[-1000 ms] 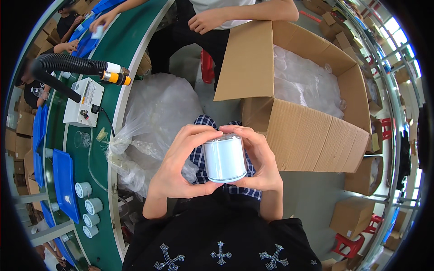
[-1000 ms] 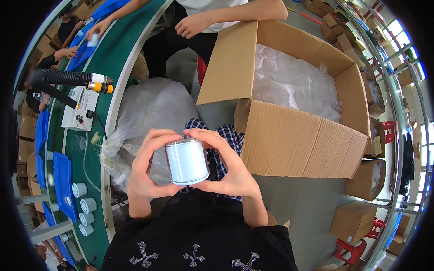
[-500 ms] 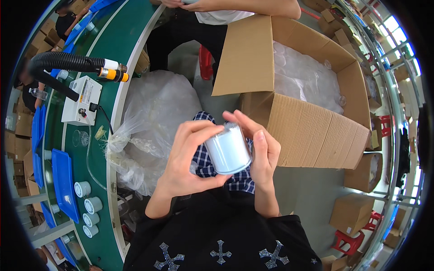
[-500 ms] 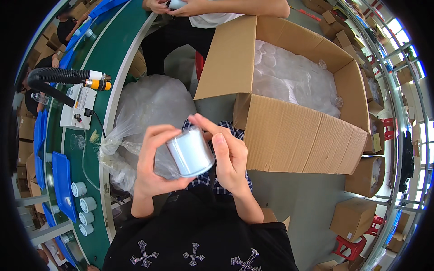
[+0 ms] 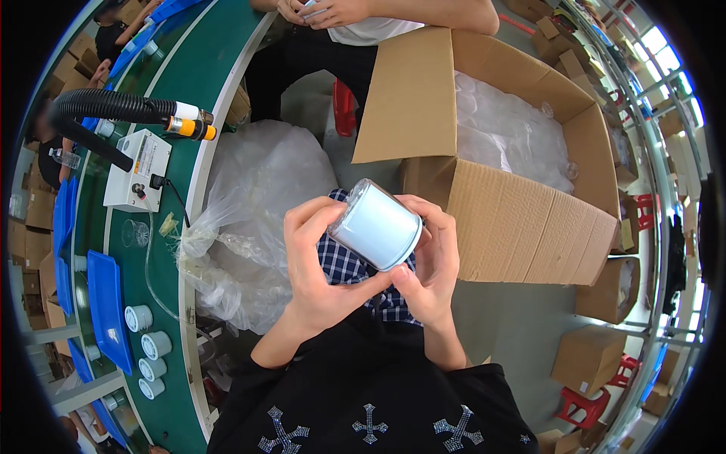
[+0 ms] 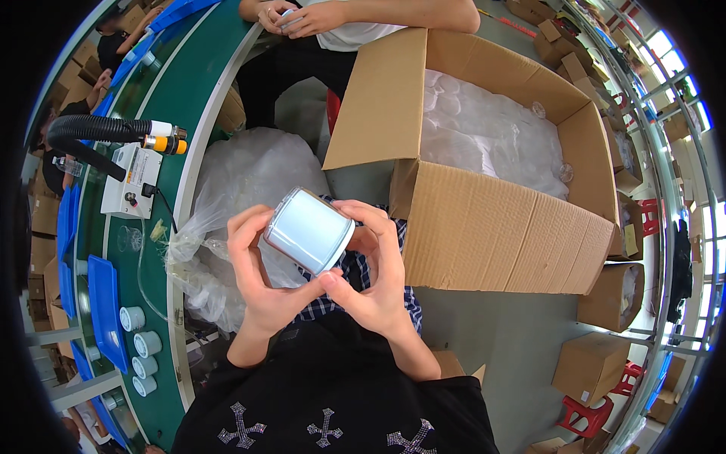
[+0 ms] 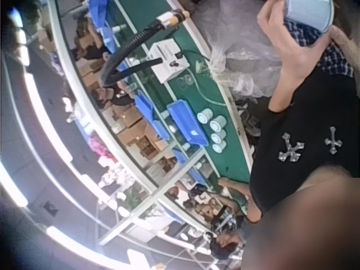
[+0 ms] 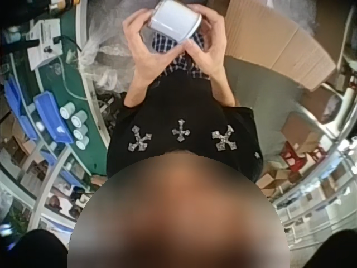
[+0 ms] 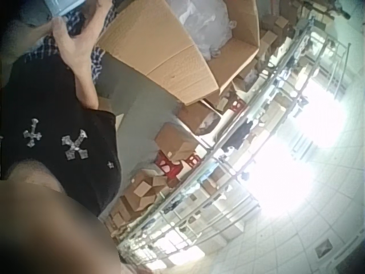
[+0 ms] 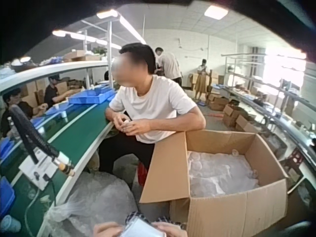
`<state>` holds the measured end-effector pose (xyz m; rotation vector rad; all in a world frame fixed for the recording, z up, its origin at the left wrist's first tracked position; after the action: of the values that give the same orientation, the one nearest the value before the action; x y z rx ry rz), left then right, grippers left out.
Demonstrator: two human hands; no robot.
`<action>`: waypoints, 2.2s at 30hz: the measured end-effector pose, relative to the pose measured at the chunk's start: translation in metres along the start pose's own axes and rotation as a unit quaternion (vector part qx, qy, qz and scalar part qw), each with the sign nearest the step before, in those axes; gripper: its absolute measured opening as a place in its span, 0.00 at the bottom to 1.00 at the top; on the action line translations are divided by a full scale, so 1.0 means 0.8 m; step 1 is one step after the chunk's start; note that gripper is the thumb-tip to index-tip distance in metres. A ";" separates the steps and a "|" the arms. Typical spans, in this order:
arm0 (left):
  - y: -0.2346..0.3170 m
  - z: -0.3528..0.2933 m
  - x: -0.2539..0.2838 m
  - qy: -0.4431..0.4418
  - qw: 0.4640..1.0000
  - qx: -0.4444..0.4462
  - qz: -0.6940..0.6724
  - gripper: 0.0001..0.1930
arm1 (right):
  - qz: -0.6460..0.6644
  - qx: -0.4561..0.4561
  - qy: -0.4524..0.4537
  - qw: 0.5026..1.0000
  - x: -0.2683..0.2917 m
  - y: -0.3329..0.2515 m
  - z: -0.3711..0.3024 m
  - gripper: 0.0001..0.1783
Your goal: The person sits at a green assembly table in a factory and assembles small cylindrical electronic components. They pick up a white plastic housing and a clear plastic cover, fit them together, and place the finished unit on the table. The person repeats this process for several units, handling them one at a time.
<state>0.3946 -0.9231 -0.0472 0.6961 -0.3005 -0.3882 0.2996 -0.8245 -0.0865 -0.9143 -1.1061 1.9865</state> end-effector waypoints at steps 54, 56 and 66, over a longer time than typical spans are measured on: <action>-0.085 -0.051 -0.050 -0.187 0.850 0.399 -0.290 0.20 | 0.002 0.043 0.009 0.999 0.007 0.027 0.016 0.37; -0.089 -0.051 -0.052 -0.186 0.850 0.397 -0.294 0.19 | 0.018 0.038 0.014 0.999 0.005 0.029 0.015 0.37; -0.117 -0.056 -0.033 -0.128 0.827 0.446 -0.316 0.16 | 0.044 -0.028 -0.002 0.999 -0.018 0.058 0.021 0.37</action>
<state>0.3658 -0.9520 -0.1461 1.6928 -0.5129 -1.0101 0.2834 -0.8625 -0.1175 -1.0047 -1.1473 2.0386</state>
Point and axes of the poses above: each hand's wrist, its own z-axis towards the middle knuckle, its own x-axis out of the back of the hand, y = z × x, the point moved 10 cm from there along z, towards the middle knuckle, and after that the axes turned 14 degrees about y, right-handed, at the moved point
